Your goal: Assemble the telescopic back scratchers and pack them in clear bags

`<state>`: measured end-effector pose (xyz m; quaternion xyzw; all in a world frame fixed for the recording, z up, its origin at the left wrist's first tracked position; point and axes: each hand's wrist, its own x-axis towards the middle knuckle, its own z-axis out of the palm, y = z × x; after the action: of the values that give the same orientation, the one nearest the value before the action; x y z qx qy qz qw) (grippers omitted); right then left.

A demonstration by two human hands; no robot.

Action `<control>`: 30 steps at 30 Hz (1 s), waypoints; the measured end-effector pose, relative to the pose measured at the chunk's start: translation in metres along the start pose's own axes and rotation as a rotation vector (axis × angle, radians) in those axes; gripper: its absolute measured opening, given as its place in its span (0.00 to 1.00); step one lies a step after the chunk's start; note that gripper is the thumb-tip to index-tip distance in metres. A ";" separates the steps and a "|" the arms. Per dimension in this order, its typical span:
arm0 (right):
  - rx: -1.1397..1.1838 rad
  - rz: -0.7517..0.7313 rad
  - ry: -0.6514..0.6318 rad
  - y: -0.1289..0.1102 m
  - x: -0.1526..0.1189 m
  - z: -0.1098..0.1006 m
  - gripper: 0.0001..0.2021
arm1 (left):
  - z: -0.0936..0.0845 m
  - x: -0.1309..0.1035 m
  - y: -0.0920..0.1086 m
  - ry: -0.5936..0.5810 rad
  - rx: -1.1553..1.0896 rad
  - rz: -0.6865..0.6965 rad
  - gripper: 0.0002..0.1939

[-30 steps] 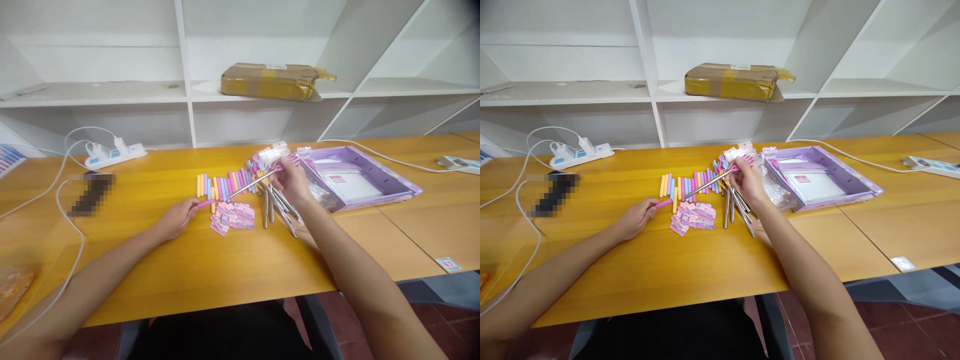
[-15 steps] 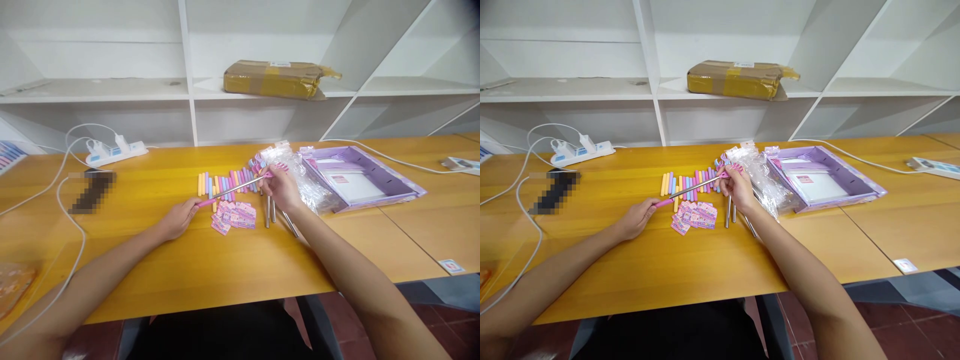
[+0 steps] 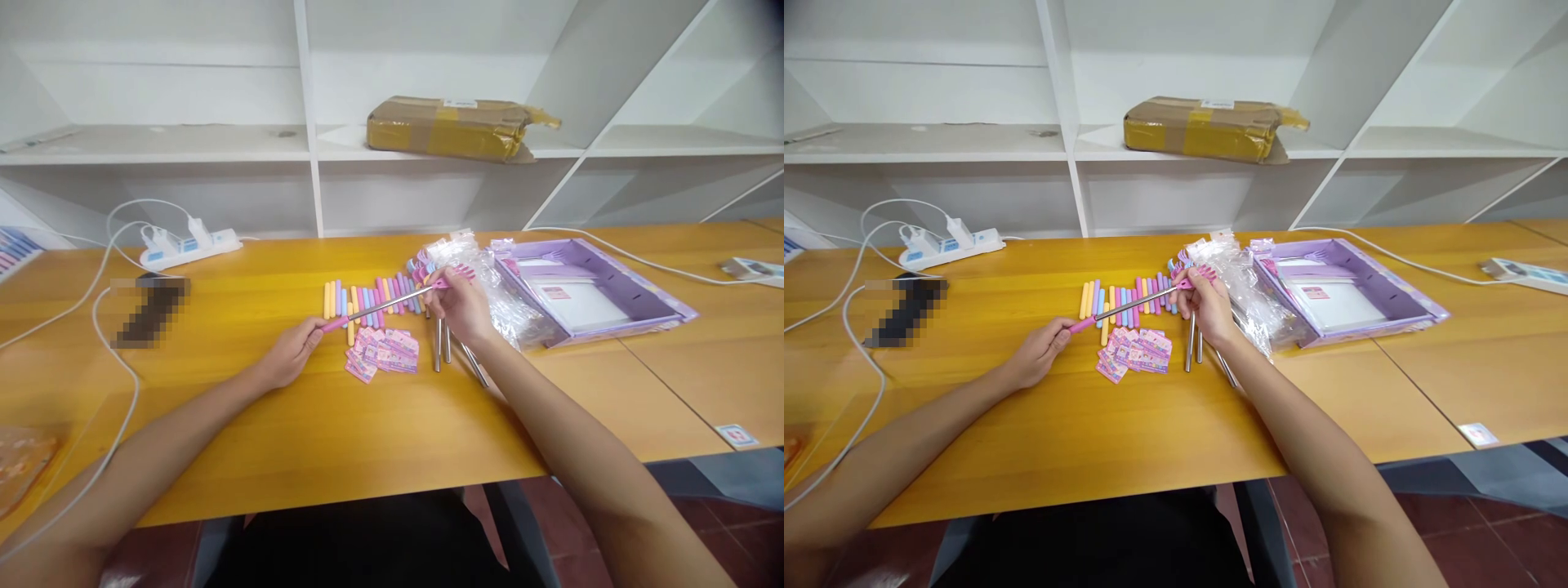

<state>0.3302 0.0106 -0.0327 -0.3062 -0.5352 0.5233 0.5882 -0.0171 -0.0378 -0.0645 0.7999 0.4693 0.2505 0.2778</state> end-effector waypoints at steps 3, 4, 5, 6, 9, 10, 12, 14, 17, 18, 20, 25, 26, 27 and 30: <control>-0.011 -0.012 -0.018 0.000 0.000 -0.001 0.19 | 0.000 0.001 0.000 -0.014 0.027 0.003 0.22; -0.016 -0.017 -0.023 -0.001 0.000 -0.001 0.19 | 0.000 0.001 0.000 -0.021 0.034 0.004 0.22; -0.022 -0.023 -0.025 -0.001 0.000 0.000 0.20 | 0.000 0.002 0.000 -0.029 0.040 0.004 0.22; -0.033 -0.028 -0.027 -0.002 -0.001 0.000 0.20 | 0.000 0.002 -0.001 -0.039 0.047 0.002 0.22; -0.079 -0.046 -0.022 -0.004 -0.003 0.001 0.21 | 0.001 0.003 -0.002 -0.073 0.069 -0.008 0.23; -0.094 -0.051 -0.019 -0.004 -0.003 0.002 0.21 | 0.001 0.003 -0.003 -0.082 0.074 -0.009 0.23; -0.107 -0.056 -0.012 -0.005 -0.005 0.003 0.22 | 0.001 0.003 -0.003 -0.094 0.078 -0.002 0.24; -0.103 -0.057 -0.009 -0.004 -0.005 0.003 0.22 | 0.000 0.003 -0.002 -0.102 0.080 0.014 0.23; -0.089 -0.047 -0.010 -0.001 -0.005 0.004 0.22 | 0.000 0.002 -0.001 -0.125 0.080 0.035 0.23; -0.086 -0.042 -0.012 0.000 -0.005 0.004 0.22 | -0.001 0.002 -0.001 -0.132 0.076 0.036 0.23; -0.079 -0.028 -0.019 0.003 -0.004 0.005 0.22 | -0.001 0.003 -0.001 -0.142 0.062 0.032 0.24; -0.038 -0.013 -0.055 0.009 -0.004 0.006 0.21 | -0.001 0.003 -0.004 -0.144 0.052 0.021 0.24; -0.035 -0.017 -0.057 0.009 -0.003 0.006 0.21 | -0.001 0.003 -0.005 -0.142 0.053 0.021 0.23; -0.037 -0.021 -0.057 0.009 -0.003 0.006 0.21 | 0.000 0.003 -0.006 -0.142 0.052 0.022 0.23; -0.065 -0.015 -0.061 0.009 -0.003 0.006 0.22 | 0.000 0.004 -0.007 -0.150 0.045 0.017 0.23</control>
<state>0.3221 0.0086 -0.0402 -0.3048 -0.5719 0.5104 0.5652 -0.0198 -0.0318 -0.0689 0.8264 0.4460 0.1814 0.2918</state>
